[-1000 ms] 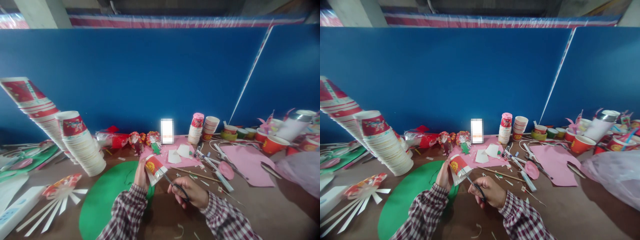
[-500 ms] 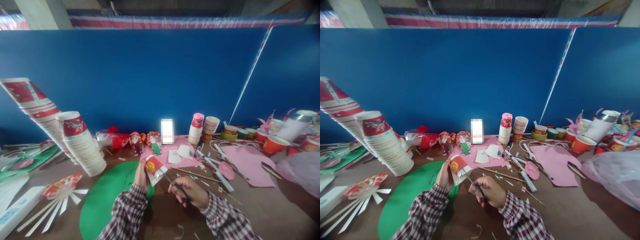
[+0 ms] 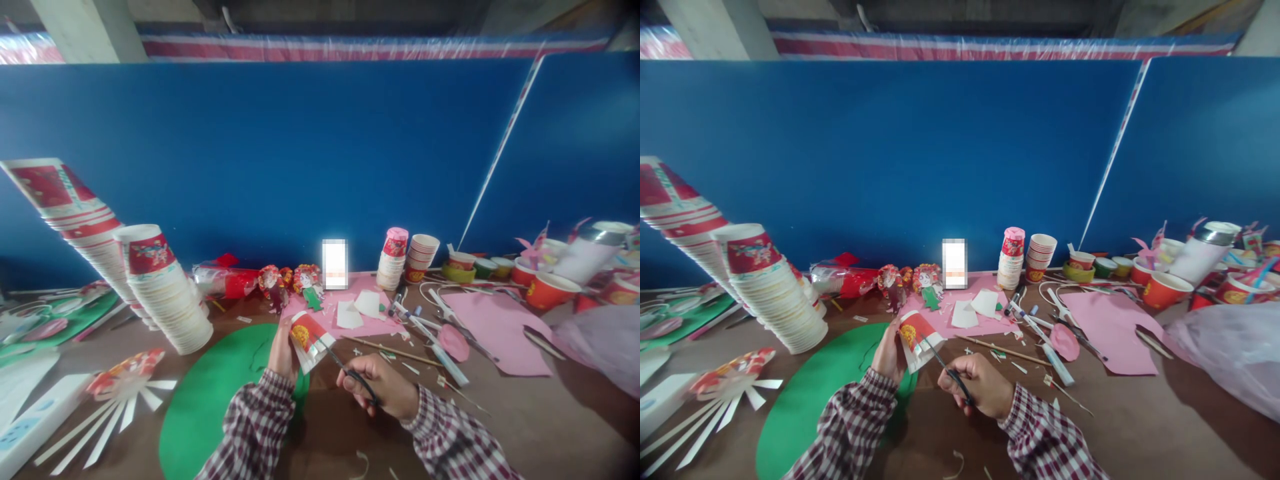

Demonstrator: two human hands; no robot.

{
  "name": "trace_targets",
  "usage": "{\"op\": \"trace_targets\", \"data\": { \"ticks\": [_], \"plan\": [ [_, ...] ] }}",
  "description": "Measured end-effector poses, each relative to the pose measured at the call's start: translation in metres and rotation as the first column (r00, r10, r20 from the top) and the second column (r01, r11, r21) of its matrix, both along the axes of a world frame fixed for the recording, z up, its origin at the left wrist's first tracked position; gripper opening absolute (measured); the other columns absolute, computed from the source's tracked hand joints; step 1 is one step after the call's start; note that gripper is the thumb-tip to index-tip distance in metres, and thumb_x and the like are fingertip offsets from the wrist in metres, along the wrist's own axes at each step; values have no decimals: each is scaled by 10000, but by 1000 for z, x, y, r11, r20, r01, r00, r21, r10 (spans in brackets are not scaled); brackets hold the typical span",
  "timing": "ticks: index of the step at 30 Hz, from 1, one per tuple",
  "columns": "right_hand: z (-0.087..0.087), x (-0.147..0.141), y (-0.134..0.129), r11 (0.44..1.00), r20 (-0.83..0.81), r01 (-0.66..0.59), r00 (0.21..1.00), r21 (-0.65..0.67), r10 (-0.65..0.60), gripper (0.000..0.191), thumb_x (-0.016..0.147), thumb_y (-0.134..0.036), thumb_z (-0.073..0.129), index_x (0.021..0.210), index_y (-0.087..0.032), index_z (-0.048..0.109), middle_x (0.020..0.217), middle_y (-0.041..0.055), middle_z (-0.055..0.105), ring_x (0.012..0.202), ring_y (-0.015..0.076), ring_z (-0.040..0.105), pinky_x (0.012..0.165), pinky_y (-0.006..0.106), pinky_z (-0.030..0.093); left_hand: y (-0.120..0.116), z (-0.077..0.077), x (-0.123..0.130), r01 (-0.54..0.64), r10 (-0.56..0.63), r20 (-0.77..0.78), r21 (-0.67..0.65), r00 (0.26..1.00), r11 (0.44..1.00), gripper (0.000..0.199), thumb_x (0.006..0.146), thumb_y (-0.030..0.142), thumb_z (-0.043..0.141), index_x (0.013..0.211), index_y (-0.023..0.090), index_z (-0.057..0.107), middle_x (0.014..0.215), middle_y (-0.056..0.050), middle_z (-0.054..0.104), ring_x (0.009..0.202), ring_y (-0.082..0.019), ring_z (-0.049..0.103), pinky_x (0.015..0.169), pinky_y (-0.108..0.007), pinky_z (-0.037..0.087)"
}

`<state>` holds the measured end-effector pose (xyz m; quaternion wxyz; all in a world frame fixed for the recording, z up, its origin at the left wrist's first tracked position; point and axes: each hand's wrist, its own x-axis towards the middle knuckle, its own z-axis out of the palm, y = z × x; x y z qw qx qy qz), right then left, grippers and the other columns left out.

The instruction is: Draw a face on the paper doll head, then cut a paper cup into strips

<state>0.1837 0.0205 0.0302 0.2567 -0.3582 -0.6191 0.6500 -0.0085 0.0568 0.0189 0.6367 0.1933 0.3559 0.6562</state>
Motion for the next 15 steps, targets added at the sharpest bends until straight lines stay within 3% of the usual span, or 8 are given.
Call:
{"op": "trace_targets", "data": {
  "ticks": [15],
  "plan": [
    [-2,-1,0,998,-33,-40,999,-51,38,539,723,-603,572,898,-94,598,533,-9,570,371,57,496,369,147,378,-2,0,6,-11,17,-71,83,997,996,208,717,312,610,850,152,600,759,-31,668,659,-160,633,661,-284,496]
  ]
}}
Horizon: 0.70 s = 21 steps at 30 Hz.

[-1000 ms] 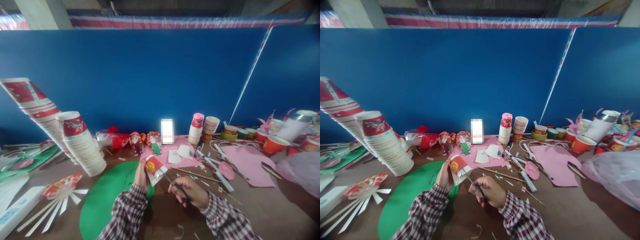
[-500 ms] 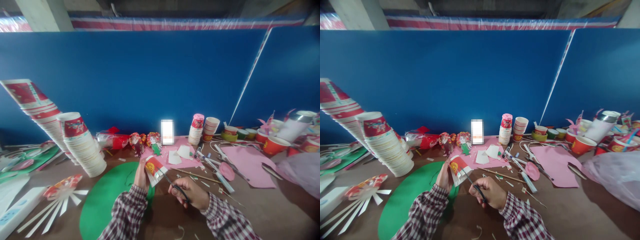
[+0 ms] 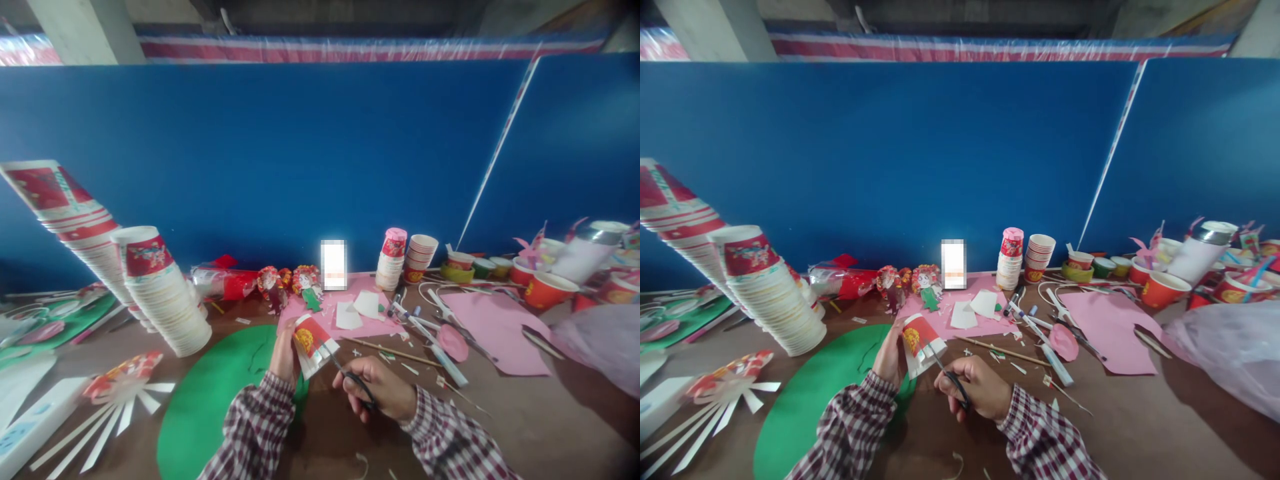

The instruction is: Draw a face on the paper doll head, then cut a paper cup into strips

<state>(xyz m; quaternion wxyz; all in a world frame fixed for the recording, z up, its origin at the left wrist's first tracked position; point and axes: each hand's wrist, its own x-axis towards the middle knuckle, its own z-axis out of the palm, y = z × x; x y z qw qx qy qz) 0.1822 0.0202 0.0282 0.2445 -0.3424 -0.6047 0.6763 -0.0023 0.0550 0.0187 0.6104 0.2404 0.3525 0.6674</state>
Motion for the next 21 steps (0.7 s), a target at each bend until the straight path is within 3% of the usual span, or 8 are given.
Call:
{"op": "trace_targets", "data": {
  "ticks": [10,21],
  "plan": [
    [-2,-2,0,999,-21,32,999,10,-31,553,705,-620,576,872,-94,591,519,-14,557,371,63,487,373,163,390,2,-11,3,-1,1,-55,16,998,1000,234,716,332,624,857,147,595,780,-34,653,694,-154,622,684,-273,482],
    [-3,0,1,997,3,54,998,63,-55,519,735,-602,565,853,-99,610,498,-36,518,370,48,451,368,150,354,1,-9,3,-1,1,-53,1,999,1000,266,697,352,636,857,142,603,780,-39,661,694,-166,630,697,-290,473]
  ]
}}
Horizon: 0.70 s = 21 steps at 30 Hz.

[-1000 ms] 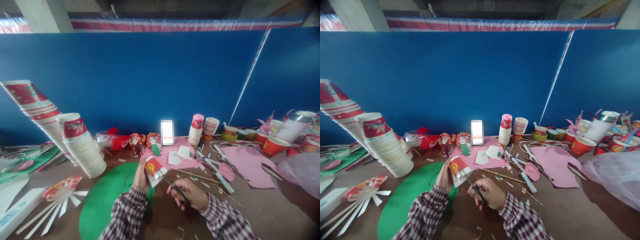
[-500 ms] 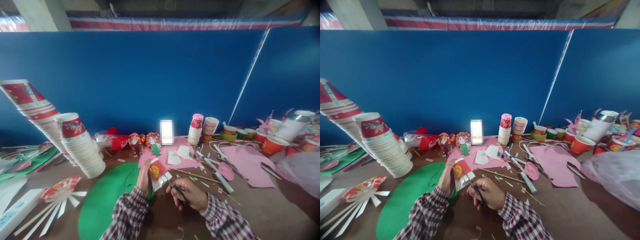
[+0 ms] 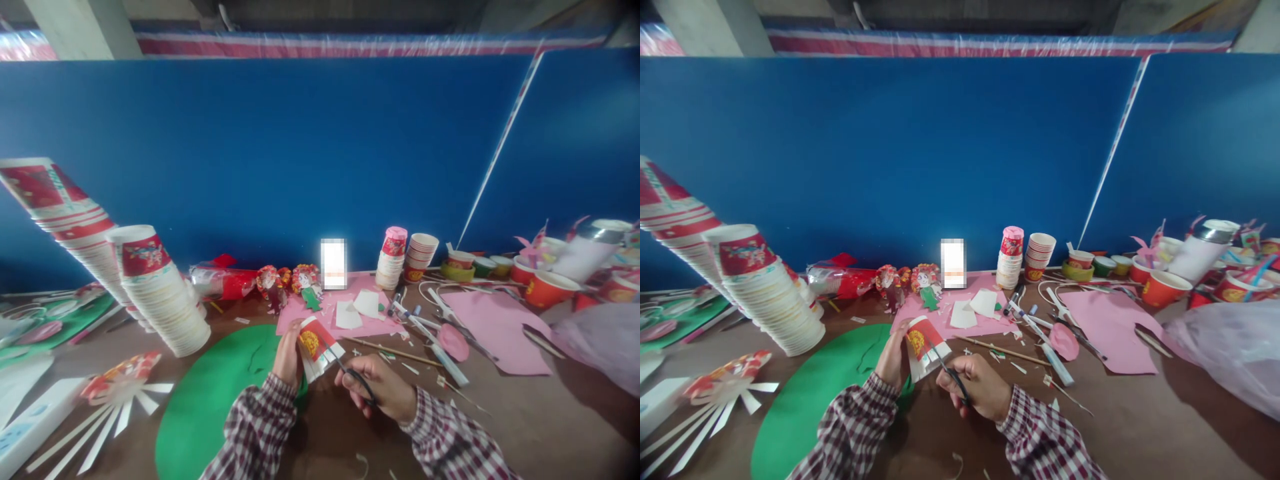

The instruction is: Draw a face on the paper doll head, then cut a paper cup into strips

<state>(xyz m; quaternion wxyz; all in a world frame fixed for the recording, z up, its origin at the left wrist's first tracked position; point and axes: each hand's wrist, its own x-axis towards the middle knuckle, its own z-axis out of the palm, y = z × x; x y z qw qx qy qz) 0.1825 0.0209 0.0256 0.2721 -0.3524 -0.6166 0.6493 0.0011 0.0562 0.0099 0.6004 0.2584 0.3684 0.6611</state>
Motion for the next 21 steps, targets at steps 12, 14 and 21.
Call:
{"op": "trace_targets", "data": {
  "ticks": [12,14,21],
  "plan": [
    [-1,-1,-2,999,5,35,999,0,-35,479,732,-558,599,860,-96,617,488,-42,512,368,43,439,362,144,356,1,-4,-2,-2,2,-35,22,999,1000,266,722,339,612,895,138,597,823,-55,667,732,-177,632,703,-296,485],
    [-2,-2,-2,999,-8,32,999,-17,-32,480,728,-551,608,877,-95,617,494,-39,520,372,46,448,365,148,374,2,-5,-2,3,-2,-49,21,999,1000,268,729,349,606,895,140,598,821,-55,668,722,-177,631,693,-296,486],
    [3,-4,-3,998,-34,32,999,-48,-33,475,704,-529,645,873,-85,620,489,-31,532,377,52,467,357,144,382,1,-3,-2,19,-17,-57,26,998,999,260,731,359,607,874,142,606,801,-53,668,705,-180,628,689,-305,483]
  ]
}}
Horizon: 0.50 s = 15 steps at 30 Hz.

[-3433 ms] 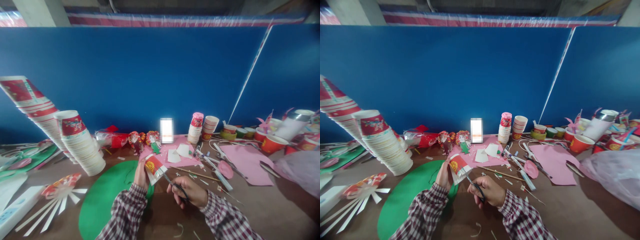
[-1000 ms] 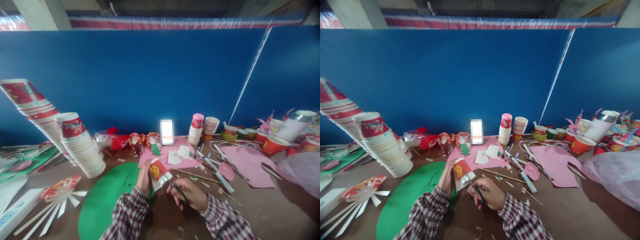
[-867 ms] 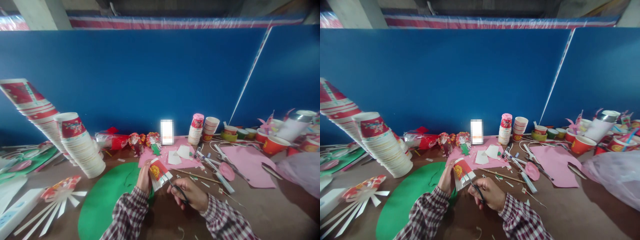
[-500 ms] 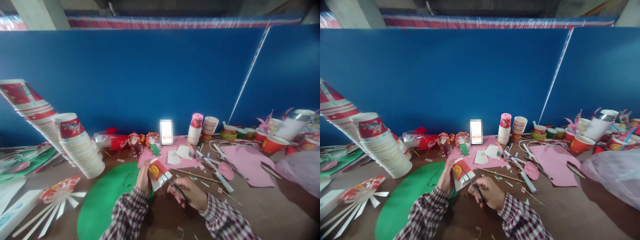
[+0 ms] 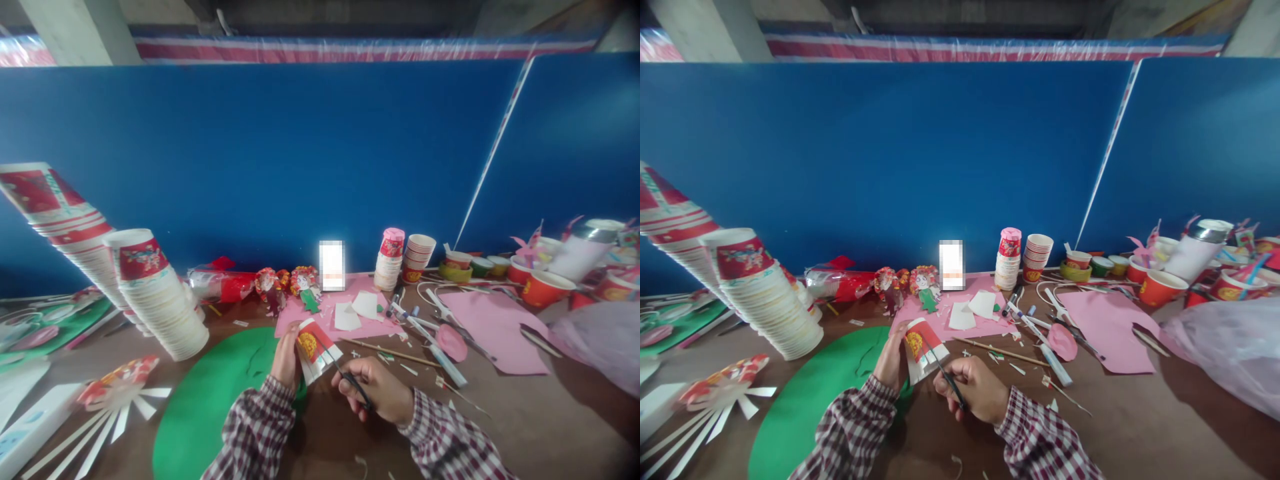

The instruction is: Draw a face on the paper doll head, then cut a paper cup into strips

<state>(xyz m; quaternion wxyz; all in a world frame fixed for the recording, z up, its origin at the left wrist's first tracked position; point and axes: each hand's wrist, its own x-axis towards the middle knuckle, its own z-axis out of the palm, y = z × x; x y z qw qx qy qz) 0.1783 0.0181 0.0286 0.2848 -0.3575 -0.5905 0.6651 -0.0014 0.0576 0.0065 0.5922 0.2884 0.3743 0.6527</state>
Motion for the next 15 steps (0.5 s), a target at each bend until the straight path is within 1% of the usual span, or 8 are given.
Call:
{"op": "trace_targets", "data": {
  "ticks": [3,7,11,15],
  "plan": [
    [1,1,0,1000,-2,-12,1000,-8,12,502,697,-549,638,875,-80,621,491,-27,537,374,53,471,360,147,387,1,-2,-1,-7,7,-15,-8,1000,1000,284,723,377,612,872,135,607,788,-51,663,689,-171,620,684,-301,479],
    [0,2,1,999,18,-46,999,-6,47,526,708,-575,611,880,-78,620,503,-15,551,366,58,486,355,146,379,2,-5,-3,-42,41,-63,-16,997,999,310,715,382,617,897,132,602,826,-57,663,730,-178,623,693,-297,474],
    [-2,3,2,999,-3,-41,999,-10,41,525,712,-581,605,885,-86,618,508,-15,553,365,56,487,364,145,381,0,-2,-1,-37,35,-83,-26,996,999,307,714,380,611,904,139,605,830,-51,660,727,-172,616,688,-292,468],
    [-3,3,2,999,-28,-53,998,-6,53,526,734,-585,579,888,-84,616,517,-5,565,361,56,493,352,133,357,-3,2,3,-17,17,-128,6,992,1000,271,722,378,596,861,147,613,775,-25,648,680,-146,598,666,-266,456]
  ]
}}
